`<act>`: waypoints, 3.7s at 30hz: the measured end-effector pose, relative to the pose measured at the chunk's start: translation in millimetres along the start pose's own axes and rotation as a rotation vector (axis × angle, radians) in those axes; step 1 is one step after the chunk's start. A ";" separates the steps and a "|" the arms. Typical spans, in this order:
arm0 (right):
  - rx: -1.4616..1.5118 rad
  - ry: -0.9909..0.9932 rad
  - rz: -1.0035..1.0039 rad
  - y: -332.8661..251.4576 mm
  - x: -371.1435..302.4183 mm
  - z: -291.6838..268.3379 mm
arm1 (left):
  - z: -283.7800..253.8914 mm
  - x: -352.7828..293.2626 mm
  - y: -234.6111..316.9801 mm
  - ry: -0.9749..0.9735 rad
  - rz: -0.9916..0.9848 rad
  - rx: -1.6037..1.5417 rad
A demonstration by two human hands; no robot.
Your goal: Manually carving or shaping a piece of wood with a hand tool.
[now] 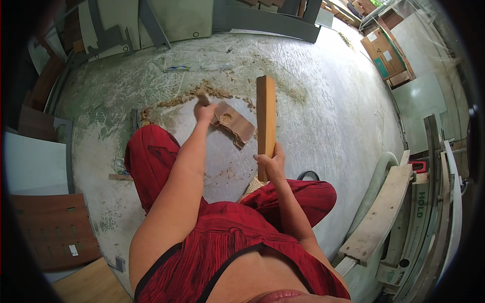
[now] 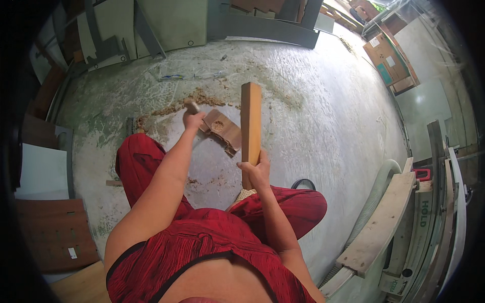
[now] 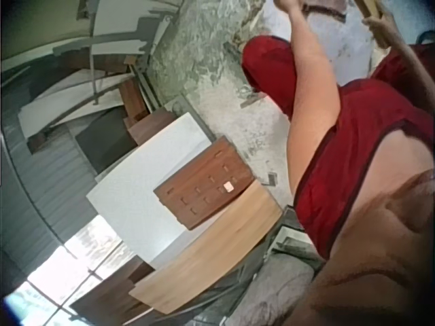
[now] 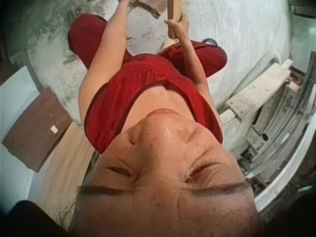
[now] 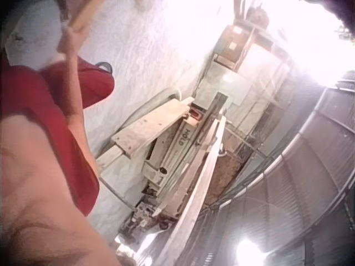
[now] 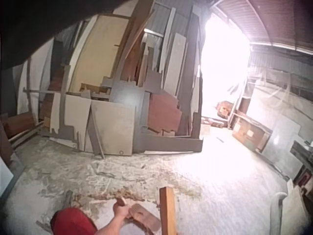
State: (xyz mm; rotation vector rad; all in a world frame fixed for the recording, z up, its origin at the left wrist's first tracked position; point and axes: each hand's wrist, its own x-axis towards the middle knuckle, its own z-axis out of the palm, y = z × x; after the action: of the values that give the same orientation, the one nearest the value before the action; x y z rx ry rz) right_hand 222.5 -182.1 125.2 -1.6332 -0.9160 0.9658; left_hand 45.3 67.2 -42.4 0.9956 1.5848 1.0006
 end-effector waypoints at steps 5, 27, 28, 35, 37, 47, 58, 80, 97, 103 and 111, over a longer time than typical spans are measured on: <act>-0.093 0.004 -0.085 -15.8 0.3 6.5 | -14.6 37.5 -31.5 0.088 -0.027 0.032; -0.076 0.029 -0.139 -25.3 3.1 5.7 | 17.7 -59.6 38.4 -0.319 0.520 0.336; -0.072 0.040 -0.168 -26.2 3.4 4.5 | 23.2 -71.7 38.4 -0.304 0.678 0.381; -0.045 0.027 -0.121 -29.8 2.3 1.8 | 28.8 -138.9 11.6 -0.465 0.921 0.602; -0.057 0.040 -0.117 -27.6 2.9 0.5 | 27.9 -144.1 12.4 -0.506 0.948 0.676; -0.027 0.025 -0.096 -19.2 6.7 0.2 | 36.3 -144.4 -2.1 -0.478 0.994 0.767; -0.060 0.067 -0.209 -23.6 1.8 4.1 | 45.9 -131.0 12.6 -0.417 0.785 0.739; -0.308 0.224 -0.239 11.2 -7.7 4.3 | 55.4 -117.2 23.7 -0.405 0.661 0.647; -0.437 0.021 -0.035 22.1 -2.0 0.9 | 46.3 -112.8 24.1 -0.402 0.666 0.693; 0.066 0.026 0.117 11.5 4.1 -0.9 | 25.9 -65.5 29.5 -0.128 0.715 0.375; -0.080 -0.015 0.059 7.8 4.4 -2.2 | -16.0 -3.4 9.3 0.344 0.128 -0.071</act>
State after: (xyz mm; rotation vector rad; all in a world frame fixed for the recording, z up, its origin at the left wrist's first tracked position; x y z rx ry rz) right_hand 227.1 -180.7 117.4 -1.7312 -0.9319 0.9942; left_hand 31.6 64.8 -29.7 0.9204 1.7649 1.3644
